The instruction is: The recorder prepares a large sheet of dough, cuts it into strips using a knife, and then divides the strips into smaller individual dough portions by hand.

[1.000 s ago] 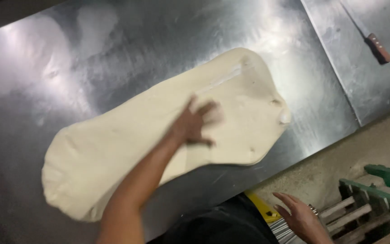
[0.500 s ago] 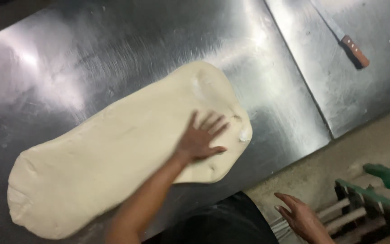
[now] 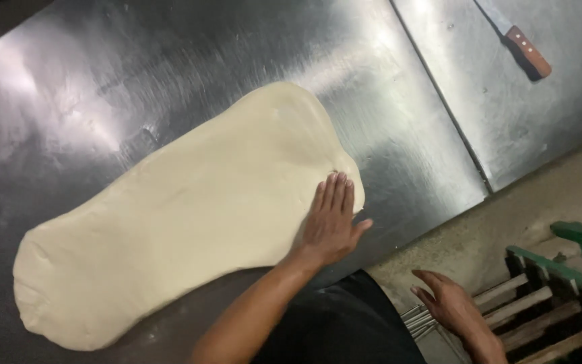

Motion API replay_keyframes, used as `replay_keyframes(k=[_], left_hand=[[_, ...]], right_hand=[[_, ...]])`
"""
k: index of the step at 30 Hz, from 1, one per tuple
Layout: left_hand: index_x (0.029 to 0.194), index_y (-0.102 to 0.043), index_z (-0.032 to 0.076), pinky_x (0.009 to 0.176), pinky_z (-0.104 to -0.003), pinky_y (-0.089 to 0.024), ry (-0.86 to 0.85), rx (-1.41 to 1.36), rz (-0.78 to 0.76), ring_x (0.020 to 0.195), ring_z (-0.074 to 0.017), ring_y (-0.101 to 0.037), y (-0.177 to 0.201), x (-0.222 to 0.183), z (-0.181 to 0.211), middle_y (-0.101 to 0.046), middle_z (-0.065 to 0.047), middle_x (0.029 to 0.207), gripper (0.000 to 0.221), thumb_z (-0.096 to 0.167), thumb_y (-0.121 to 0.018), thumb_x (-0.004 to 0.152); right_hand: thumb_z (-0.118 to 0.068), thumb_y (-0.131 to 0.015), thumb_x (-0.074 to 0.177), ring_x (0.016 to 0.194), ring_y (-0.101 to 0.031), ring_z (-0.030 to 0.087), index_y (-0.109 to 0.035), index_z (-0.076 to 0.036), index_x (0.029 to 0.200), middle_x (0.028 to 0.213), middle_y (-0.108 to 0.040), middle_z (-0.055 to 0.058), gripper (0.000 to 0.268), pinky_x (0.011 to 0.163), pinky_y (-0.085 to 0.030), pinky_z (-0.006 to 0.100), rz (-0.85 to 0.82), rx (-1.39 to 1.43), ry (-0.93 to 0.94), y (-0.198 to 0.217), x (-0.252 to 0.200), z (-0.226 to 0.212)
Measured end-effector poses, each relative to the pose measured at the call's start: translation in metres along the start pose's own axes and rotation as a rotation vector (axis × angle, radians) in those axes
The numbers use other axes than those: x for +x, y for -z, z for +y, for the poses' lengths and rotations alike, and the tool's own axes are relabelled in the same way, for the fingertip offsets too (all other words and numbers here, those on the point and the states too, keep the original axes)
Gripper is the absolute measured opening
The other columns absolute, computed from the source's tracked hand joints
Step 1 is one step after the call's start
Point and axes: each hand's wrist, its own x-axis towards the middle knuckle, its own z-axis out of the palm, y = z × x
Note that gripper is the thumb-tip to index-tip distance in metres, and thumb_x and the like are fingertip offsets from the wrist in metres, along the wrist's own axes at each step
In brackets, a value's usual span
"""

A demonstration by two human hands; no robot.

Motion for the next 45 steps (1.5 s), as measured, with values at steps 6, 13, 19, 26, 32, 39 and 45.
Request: replay_keyframes(k=[6,13,19,26,32,39,45], left_hand=[[0.159,-0.022,-0.002,0.128,-0.051,-0.006,-0.13,0.179,-0.097,0.158,-0.0347,-0.011,0.005,0.056,0.002,-0.017,-0.02,0.169,0.087,0.063,-0.017,0.102],[0.16,-0.022,-0.003,0.126,-0.05,-0.008,-0.097,0.357,-0.154,0.157,-0.0335,-0.012,0.004,0.025,0.026,-0.016,-0.019,0.169,0.084,0.062,-0.02,0.105],[0.161,-0.03,0.022,0.125,-0.056,-0.001,-0.422,0.203,-0.236,0.159,-0.0258,-0.01,0.016,-0.014,-0.084,-0.018,-0.006,0.172,0.087,0.074,-0.042,0.093],[0.162,-0.027,0.007,0.117,-0.07,0.002,0.25,0.086,0.155,0.154,-0.0374,-0.004,0.063,0.155,-0.146,-0.017,-0.022,0.168,0.092,0.073,-0.034,0.099],[0.157,-0.024,-0.007,0.127,-0.06,-0.007,0.139,0.163,-0.127,0.16,-0.0365,-0.012,0.005,0.087,0.0,-0.017,-0.027,0.167,0.087,0.063,-0.028,0.106],[0.166,-0.021,0.012,0.129,-0.059,-0.009,-0.065,0.254,0.003,0.161,-0.0307,-0.014,0.015,-0.083,-0.091,-0.02,-0.012,0.174,0.09,0.074,-0.033,0.102],[0.155,-0.04,0.037,0.122,-0.065,-0.007,0.234,0.134,-0.019,0.156,-0.0355,-0.015,0.074,-0.205,-0.24,-0.027,-0.001,0.167,0.083,0.082,-0.049,0.086]], right_hand=[[-0.038,-0.061,0.097,0.12,-0.067,0.03,-0.062,-0.02,0.138,0.137,-0.066,0.007,0.044,0.096,-0.057,0.044,0.039,0.072,0.11,0.006,0.012,-0.018],[-0.033,-0.062,0.096,0.119,-0.067,0.031,-0.063,-0.018,0.136,0.137,-0.067,0.006,0.043,0.097,-0.057,0.045,0.042,0.025,0.115,-0.005,-0.011,-0.015],[-0.031,-0.063,0.096,0.121,-0.067,0.031,-0.063,-0.018,0.136,0.135,-0.068,0.008,0.042,0.099,-0.057,0.044,0.043,0.055,0.117,-0.021,-0.001,-0.012],[-0.031,-0.064,0.095,0.119,-0.067,0.03,-0.061,-0.02,0.139,0.135,-0.067,0.008,0.046,0.097,-0.058,0.043,0.093,-0.057,-0.02,-0.046,-0.015,0.048],[-0.03,-0.065,0.093,0.114,-0.073,0.028,-0.061,-0.021,0.14,0.138,-0.068,0.007,0.048,0.091,-0.061,0.044,0.052,-0.044,-0.054,-0.07,0.012,0.097],[-0.039,-0.06,0.1,0.118,-0.07,0.033,-0.059,-0.024,0.144,0.14,-0.066,0.008,0.047,0.097,-0.059,0.046,0.009,-0.11,-0.024,-0.036,0.016,-0.018],[-0.04,-0.061,0.097,0.122,-0.07,0.03,-0.058,-0.026,0.145,0.141,-0.066,0.008,0.051,0.1,-0.06,0.044,0.039,-0.151,-0.023,-0.059,-0.002,-0.027]])
